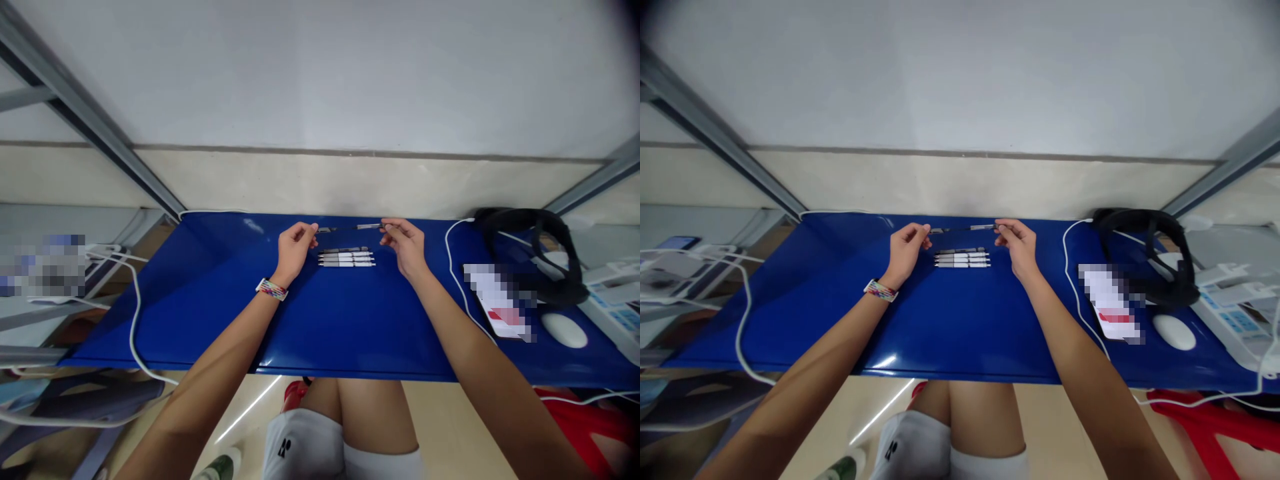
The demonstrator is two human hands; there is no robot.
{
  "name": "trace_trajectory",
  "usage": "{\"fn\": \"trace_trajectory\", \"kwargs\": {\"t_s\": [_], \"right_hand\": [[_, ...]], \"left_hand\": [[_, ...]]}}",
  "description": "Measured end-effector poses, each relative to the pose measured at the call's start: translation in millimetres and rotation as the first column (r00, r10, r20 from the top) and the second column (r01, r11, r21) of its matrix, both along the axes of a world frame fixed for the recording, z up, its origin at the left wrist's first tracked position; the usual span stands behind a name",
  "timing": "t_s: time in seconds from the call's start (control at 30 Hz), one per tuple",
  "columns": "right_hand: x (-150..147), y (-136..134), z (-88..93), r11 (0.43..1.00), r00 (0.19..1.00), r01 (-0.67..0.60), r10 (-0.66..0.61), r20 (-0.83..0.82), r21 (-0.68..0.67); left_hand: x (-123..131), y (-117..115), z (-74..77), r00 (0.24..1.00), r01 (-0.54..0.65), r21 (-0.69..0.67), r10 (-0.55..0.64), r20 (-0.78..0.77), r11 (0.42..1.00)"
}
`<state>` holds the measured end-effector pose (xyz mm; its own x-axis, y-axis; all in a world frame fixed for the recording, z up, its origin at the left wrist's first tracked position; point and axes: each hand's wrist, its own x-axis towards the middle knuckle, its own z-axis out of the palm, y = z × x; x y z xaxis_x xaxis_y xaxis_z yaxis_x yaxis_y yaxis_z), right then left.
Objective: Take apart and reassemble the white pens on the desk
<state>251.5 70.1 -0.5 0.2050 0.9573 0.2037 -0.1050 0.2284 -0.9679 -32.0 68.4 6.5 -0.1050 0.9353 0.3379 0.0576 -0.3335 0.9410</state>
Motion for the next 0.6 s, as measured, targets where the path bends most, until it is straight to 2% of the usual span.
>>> {"fn": "trace_trajectory", "kwargs": {"t_s": [0.33,0.6], "right_hand": [[-1.1,-1.6,0.9,1.0,1.0,-0.008,0.008,-0.012,0.009],[-2.1,-0.8,-0.5,0.999,0.999,-0.011,0.009,0.045,0.036]], "left_hand": [[-0.6,1.0,-3.6,1.0,-0.003,0.015,0.003,-0.018,1.0],[0.2,0.3,-0.8,1.0,-0.007,-0.003,0.007,-0.012,1.0]]}}
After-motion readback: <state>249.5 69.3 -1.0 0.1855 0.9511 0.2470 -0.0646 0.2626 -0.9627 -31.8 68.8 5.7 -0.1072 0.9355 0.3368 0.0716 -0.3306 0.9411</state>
